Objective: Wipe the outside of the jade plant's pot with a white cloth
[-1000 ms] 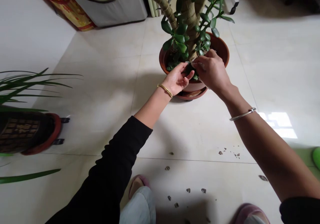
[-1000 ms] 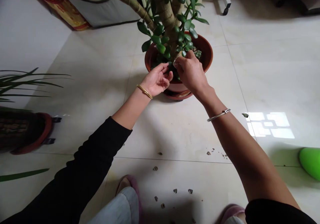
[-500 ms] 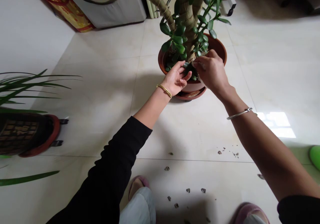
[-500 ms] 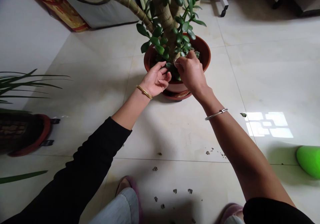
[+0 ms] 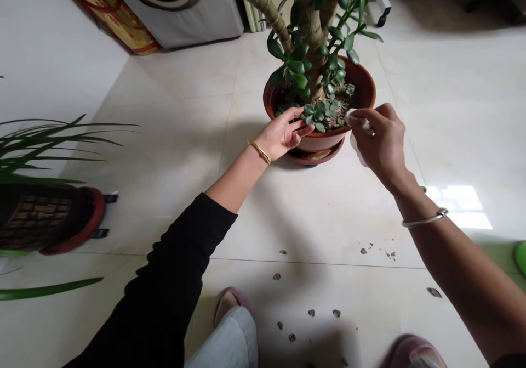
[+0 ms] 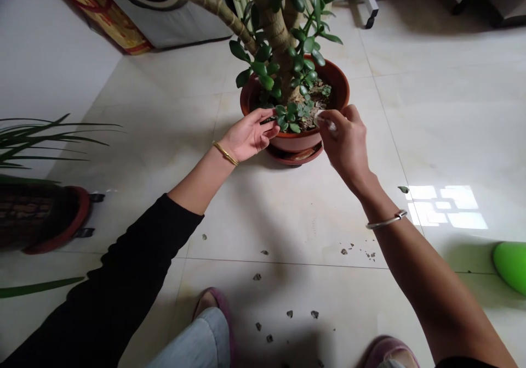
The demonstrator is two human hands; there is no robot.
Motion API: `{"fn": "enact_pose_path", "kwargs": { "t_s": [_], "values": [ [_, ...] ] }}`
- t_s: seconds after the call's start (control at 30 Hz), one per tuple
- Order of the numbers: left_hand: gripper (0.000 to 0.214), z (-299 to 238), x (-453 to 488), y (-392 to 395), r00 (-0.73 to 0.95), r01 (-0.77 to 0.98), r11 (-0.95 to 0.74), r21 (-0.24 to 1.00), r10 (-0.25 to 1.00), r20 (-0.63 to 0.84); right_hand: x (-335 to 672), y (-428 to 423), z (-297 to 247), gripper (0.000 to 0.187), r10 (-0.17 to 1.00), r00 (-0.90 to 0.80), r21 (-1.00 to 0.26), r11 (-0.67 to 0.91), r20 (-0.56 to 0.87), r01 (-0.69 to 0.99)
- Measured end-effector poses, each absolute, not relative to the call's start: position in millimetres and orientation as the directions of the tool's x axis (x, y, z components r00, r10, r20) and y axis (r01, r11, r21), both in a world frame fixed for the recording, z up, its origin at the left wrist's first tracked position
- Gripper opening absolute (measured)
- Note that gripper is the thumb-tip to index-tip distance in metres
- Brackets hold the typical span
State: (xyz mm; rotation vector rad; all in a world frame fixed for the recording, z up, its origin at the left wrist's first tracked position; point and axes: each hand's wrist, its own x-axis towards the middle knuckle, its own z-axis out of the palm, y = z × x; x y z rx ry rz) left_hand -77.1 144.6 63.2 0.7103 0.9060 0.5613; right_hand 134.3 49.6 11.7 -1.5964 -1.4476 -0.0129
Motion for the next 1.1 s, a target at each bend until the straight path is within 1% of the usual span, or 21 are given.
{"fn": "enact_pose_path", "kwargs": {
  "t_s": [0.13, 0.27, 0.37, 0.43, 0.53, 0.63, 0.73, 0.83, 0.93, 1.03, 1.1],
  "values": [
    [0.034, 63, -90, 139, 0.496, -0.024, 0.522, 0.853, 0.747, -0.443, 133, 35, -3, 0.018, 0.75, 0.336, -0.638, 0.146, 0.569, 0.756],
    [0.024, 55, -88, 137, 0.396, 0.099, 0.312, 0.945, 0.859, -0.325, 119, 36, -6, 0.019, 0.761, 0.32, -0.668, 0.193, 0.564, 0.718],
    [0.026, 48, -82, 137, 0.325, 0.229, 0.11, 0.967, 0.928, -0.183, 104, 35, -9, 0.02, 0.777, 0.284, -0.677, 0.235, 0.562, 0.697],
    [0.028, 44, -79, 137, 0.325, 0.283, 0.037, 0.959, 0.937, -0.132, 95, 34, -11, 0.02, 0.795, 0.259, -0.682, 0.245, 0.548, 0.689],
    [0.026, 41, -78, 135, 0.317, 0.283, -0.021, 0.959, 0.946, -0.073, 92, 32, -14, 0.019, 0.805, 0.246, -0.677, 0.242, 0.54, 0.695],
    [0.022, 38, -77, 132, 0.267, 0.233, -0.074, 0.97, 0.964, 0.009, 101, 34, -14, 0.018, 0.778, 0.3, -0.678, 0.21, 0.552, 0.705],
    [0.019, 32, -76, 130, 0.256, 0.218, -0.07, 0.974, 0.967, 0.013, 110, 35, -14, 0.015, 0.76, 0.364, -0.701, 0.165, 0.539, 0.694],
    [0.018, 23, -78, 131, 0.256, 0.265, -0.099, 0.959, 0.966, 0.029, 111, 35, -17, 0.014, 0.772, 0.376, -0.72, 0.148, 0.513, 0.678],
    [0.021, 15, -83, 133, 0.27, 0.355, -0.226, 0.907, 0.954, 0.132, 104, 34, -23, 0.013, 0.773, 0.369, -0.722, 0.161, 0.516, 0.673],
    [0.022, 10, -89, 130, 0.307, 0.472, -0.395, 0.788, 0.912, 0.274, 92, 31, -30, 0.013, 0.783, 0.344, -0.728, 0.191, 0.518, 0.659],
    [0.021, 7, -94, 127, 0.364, 0.525, -0.484, 0.7, 0.871, 0.33, 85, 27, -34, 0.013, 0.81, 0.308, -0.735, 0.209, 0.499, 0.645]
  ]
}}
